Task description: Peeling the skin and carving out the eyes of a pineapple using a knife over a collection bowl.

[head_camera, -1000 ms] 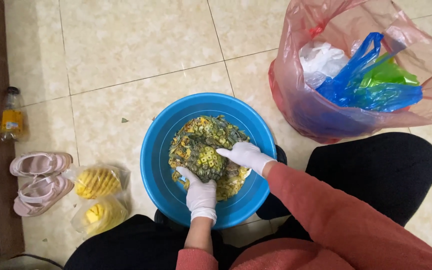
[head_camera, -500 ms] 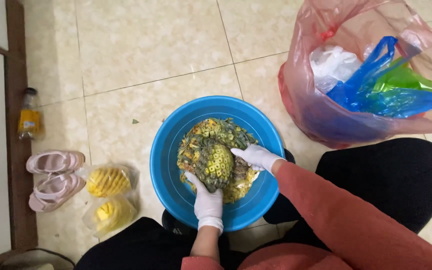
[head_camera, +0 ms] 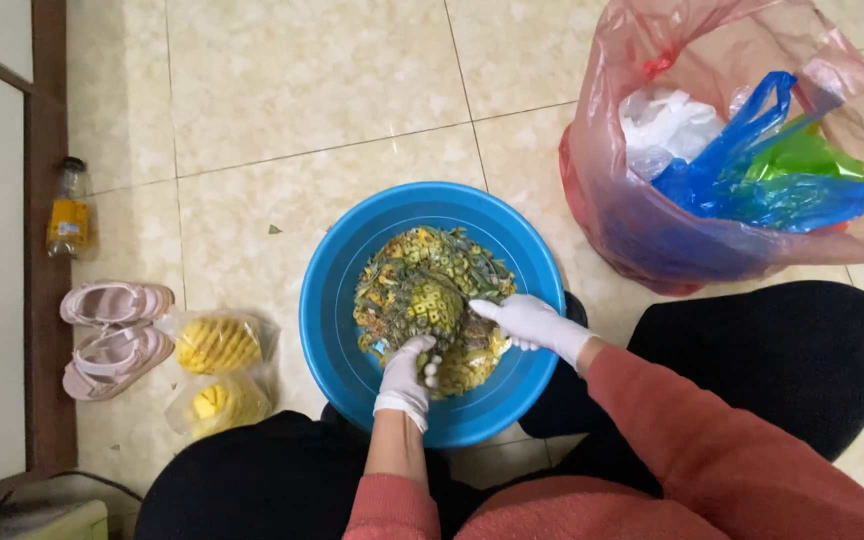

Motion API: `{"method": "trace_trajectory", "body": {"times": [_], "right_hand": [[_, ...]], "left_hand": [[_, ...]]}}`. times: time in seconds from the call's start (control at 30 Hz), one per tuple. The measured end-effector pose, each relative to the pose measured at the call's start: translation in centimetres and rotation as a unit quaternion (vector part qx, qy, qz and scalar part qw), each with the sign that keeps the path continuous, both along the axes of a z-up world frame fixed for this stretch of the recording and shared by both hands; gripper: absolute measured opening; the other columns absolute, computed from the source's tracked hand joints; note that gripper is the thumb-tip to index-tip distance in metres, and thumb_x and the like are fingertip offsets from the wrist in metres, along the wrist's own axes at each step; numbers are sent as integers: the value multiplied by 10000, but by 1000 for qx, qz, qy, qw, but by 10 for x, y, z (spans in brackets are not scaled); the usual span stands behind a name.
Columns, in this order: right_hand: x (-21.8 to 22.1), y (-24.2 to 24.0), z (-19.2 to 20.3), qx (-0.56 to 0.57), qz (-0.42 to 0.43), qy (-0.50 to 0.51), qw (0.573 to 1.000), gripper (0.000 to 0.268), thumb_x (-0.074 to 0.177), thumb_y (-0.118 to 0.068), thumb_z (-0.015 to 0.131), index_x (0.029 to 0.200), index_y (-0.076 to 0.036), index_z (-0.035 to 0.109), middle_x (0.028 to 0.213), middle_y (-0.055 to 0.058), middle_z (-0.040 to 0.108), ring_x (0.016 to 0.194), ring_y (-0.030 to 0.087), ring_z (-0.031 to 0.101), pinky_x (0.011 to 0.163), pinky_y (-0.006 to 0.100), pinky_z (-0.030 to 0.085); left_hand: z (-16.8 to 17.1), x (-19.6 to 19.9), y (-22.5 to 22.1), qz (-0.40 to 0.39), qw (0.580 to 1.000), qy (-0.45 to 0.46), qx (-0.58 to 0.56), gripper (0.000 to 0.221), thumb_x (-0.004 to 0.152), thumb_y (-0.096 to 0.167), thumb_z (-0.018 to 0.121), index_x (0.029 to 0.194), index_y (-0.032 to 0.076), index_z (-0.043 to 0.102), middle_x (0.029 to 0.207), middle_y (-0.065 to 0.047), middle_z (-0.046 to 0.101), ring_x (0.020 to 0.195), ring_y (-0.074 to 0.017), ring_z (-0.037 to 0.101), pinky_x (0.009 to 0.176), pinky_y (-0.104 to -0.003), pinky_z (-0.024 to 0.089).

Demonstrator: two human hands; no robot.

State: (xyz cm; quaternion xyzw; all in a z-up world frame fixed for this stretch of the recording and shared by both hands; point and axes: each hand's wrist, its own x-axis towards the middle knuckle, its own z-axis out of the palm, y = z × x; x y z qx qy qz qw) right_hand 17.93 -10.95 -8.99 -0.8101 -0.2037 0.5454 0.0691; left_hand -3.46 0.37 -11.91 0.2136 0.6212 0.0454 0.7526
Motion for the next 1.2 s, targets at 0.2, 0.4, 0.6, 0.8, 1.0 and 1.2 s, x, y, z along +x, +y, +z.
{"method": "trace_trajectory", "body": {"times": [0.2,0.4,0.6,0.8,1.0,1.2], "right_hand": [[-26,-29,77,65,153,-111,980,885,903,-850,373,1309,-116,655,1213,197,733,1116,402,706,960,542,546],[-34,-42,50,32,186,-158,969,864,921,-839,367,1310,-111,623,1240,156,727,1127,382,707,957,542,534],[-29,-13,71,28,200,-164,966,841,917,-840,358,1220,-117,663,1161,166,747,1110,372,714,922,510,548],[-27,40,32,59,162,-157,972,823,917,-812,379,1162,-88,683,1116,163,763,1096,371,723,889,489,557],[-29,17,77,15,160,-135,978,893,923,-823,345,1250,-61,676,1194,219,734,1182,391,687,961,511,531],[-17,20,58,16,161,-129,978,907,917,-844,325,1230,-74,687,1212,210,732,1202,377,677,984,497,526]], "left_hand": [[-24,14,6,-112,975,128,142,894,646,183,859,1391,202,366,809,-174,633,515,-278,650,408,-403,519],[10,23,-5,-175,955,124,204,1075,746,38,723,1583,85,49,1044,-328,617,924,-450,697,726,-506,594],[-43,16,3,-254,917,166,258,1113,811,317,738,1608,72,0,1235,-301,655,1181,-448,660,1000,-517,553],[12,26,-4,-232,945,164,162,1164,798,323,762,1634,169,-32,1241,-301,641,1082,-463,691,728,-557,638],[-23,15,0,-145,976,126,103,1247,735,233,847,1643,279,-6,1164,-292,600,883,-462,699,554,-541,633],[18,20,5,-248,950,157,105,1185,815,231,781,1645,212,-65,1316,-320,564,1074,-477,683,710,-566,655]]}}
